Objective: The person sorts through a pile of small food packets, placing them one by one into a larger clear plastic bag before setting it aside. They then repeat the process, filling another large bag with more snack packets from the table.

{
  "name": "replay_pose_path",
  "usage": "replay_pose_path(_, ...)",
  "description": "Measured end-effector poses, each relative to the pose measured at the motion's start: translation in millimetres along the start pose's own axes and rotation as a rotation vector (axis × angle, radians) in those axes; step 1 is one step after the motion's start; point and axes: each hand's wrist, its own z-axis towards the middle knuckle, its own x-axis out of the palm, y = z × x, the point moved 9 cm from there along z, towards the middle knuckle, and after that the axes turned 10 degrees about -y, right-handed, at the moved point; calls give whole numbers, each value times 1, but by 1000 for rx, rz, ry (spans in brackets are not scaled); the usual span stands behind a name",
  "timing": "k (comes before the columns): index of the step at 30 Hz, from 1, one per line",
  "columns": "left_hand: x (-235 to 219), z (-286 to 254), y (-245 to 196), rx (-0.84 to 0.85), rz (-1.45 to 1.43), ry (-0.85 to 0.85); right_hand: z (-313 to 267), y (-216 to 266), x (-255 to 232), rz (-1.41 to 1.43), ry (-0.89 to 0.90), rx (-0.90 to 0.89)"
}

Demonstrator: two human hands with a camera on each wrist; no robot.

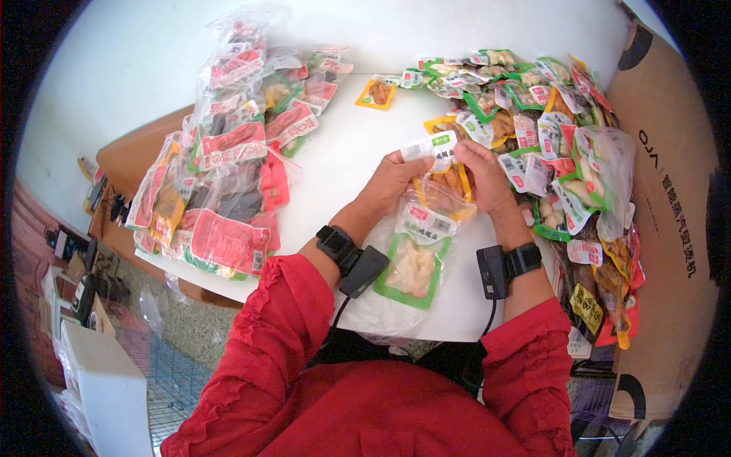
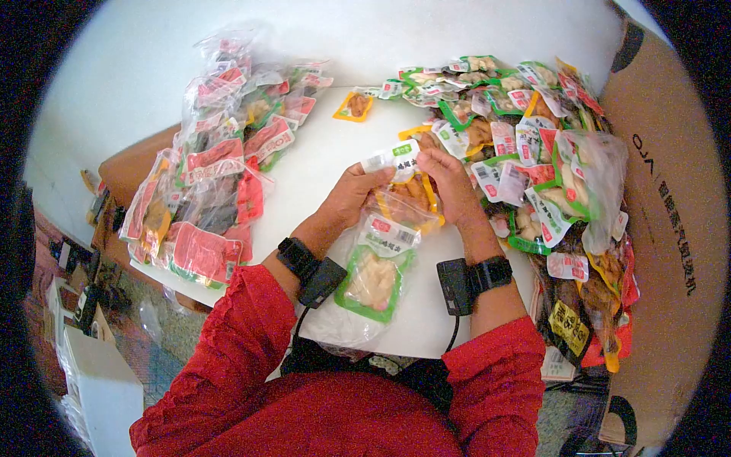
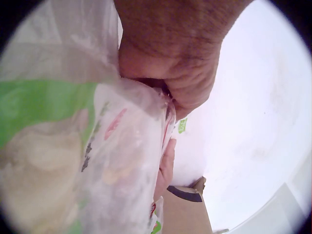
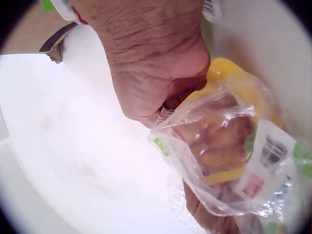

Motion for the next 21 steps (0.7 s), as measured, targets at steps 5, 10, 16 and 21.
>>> replay_pose_path(5,3,-4,-2,-14,6,-15,-3,3,2,16,-29,7)
replay_pose_path(10,2,-4,-2,-27,3,-2,-1,-1,-1,47,-35,24)
replay_pose_path(16,-6,-2,1,-64,113,-45,4,2,-6,85,-67,-51)
replay_pose_path(21,5,-6,6,-104,148,81,4,14,-16,165,-161,-132)
